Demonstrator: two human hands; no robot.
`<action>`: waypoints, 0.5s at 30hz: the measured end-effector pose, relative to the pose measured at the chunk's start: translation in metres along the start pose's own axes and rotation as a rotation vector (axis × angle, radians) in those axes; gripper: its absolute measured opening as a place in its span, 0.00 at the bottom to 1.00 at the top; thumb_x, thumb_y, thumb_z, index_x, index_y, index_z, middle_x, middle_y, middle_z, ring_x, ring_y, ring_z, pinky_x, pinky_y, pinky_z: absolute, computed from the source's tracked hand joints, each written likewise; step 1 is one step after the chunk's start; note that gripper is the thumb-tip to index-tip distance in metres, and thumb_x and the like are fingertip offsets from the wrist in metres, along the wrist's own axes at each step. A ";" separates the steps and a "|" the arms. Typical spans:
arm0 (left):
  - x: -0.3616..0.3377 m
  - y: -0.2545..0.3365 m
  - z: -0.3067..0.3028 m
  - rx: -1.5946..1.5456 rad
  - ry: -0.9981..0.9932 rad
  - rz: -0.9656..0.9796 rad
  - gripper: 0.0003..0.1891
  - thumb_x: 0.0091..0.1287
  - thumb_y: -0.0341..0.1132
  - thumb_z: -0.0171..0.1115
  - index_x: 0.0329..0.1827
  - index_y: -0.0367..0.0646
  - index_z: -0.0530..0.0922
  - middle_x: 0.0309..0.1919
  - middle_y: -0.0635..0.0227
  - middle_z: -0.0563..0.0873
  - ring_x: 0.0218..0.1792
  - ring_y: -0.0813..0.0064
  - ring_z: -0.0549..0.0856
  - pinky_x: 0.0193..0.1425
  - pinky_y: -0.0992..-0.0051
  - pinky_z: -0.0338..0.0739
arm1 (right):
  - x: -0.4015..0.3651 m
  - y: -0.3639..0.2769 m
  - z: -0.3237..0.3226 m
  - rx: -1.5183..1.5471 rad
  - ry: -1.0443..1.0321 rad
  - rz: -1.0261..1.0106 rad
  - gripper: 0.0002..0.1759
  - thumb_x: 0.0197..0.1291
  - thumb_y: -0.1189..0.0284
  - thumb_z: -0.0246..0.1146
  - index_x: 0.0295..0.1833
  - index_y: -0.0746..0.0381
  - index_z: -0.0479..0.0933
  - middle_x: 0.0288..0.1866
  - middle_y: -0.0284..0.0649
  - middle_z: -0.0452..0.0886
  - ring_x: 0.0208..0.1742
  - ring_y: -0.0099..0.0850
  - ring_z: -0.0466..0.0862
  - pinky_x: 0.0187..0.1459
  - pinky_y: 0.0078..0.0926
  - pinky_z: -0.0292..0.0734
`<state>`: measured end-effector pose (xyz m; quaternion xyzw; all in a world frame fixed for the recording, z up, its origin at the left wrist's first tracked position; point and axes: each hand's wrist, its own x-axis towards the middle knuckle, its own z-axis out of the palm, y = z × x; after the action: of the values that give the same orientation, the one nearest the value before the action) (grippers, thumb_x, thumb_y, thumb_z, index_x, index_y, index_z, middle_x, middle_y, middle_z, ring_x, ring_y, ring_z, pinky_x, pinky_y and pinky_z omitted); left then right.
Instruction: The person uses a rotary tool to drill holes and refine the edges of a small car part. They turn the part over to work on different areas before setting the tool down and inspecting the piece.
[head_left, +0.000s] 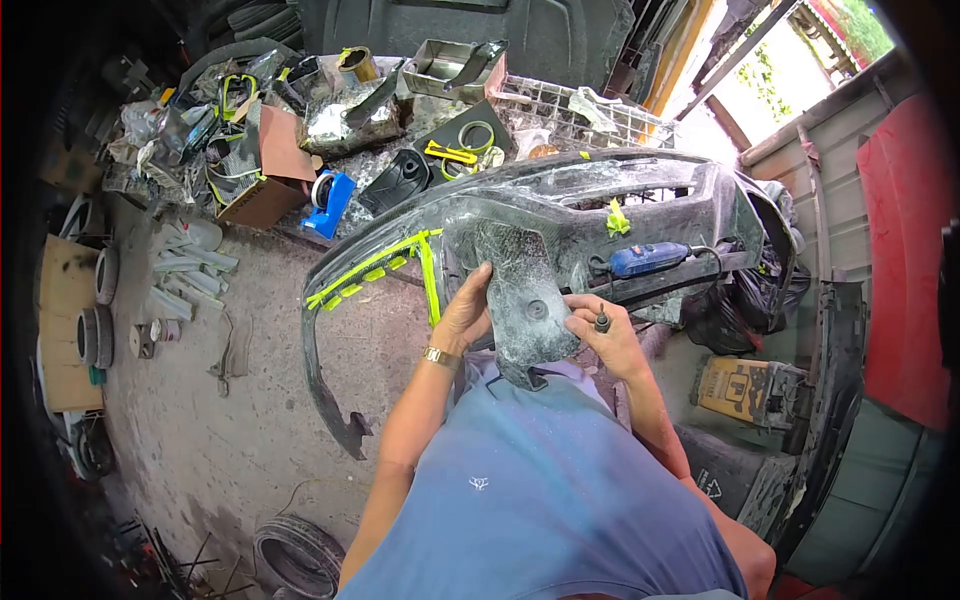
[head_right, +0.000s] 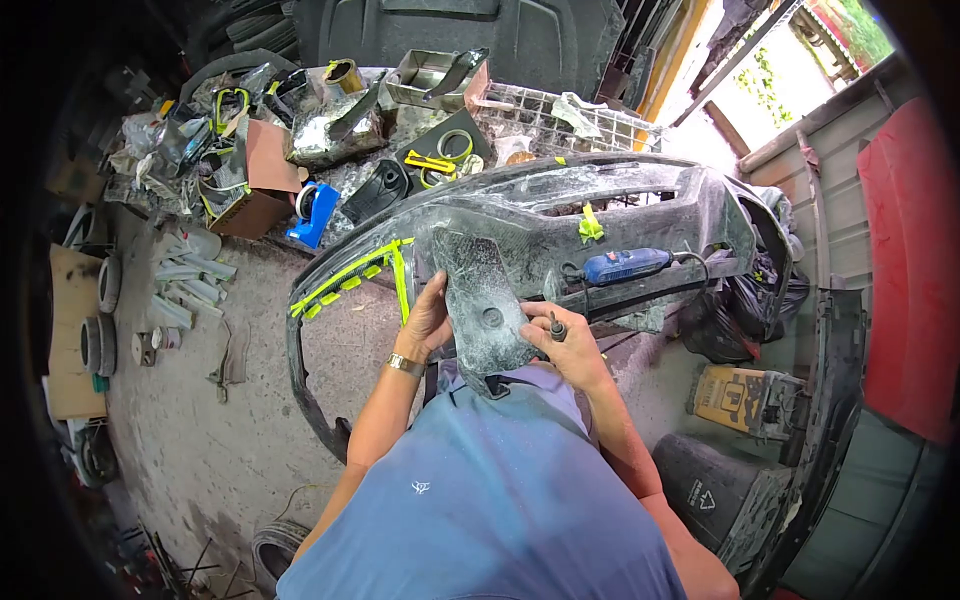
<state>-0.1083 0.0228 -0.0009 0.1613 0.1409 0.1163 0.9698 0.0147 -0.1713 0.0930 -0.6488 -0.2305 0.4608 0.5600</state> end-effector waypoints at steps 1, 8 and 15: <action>0.001 -0.005 0.002 0.000 0.018 0.003 0.25 0.68 0.48 0.63 0.60 0.40 0.74 0.56 0.62 0.82 0.57 0.68 0.81 0.65 0.64 0.75 | 0.000 -0.001 -0.004 0.016 -0.021 -0.016 0.20 0.64 0.73 0.65 0.59 0.68 0.74 0.38 0.30 0.82 0.38 0.14 0.77 0.38 0.13 0.74; -0.004 -0.021 0.036 0.127 0.091 0.148 0.24 0.69 0.48 0.62 0.59 0.39 0.74 0.54 0.65 0.82 0.55 0.73 0.81 0.62 0.68 0.77 | 0.007 0.005 -0.031 -0.004 -0.070 -0.076 0.18 0.64 0.75 0.64 0.57 0.70 0.74 0.33 0.25 0.78 0.34 0.11 0.71 0.37 0.10 0.65; -0.001 -0.024 0.060 0.262 0.260 0.131 0.17 0.71 0.42 0.61 0.57 0.43 0.75 0.51 0.70 0.83 0.51 0.78 0.82 0.57 0.72 0.78 | 0.017 0.004 -0.053 -0.026 -0.096 0.109 0.17 0.65 0.71 0.64 0.56 0.68 0.77 0.32 0.24 0.77 0.32 0.11 0.71 0.35 0.12 0.66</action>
<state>-0.0862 -0.0162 0.0460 0.2785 0.2682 0.1796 0.9046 0.0673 -0.1859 0.0807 -0.6447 -0.2272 0.5183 0.5139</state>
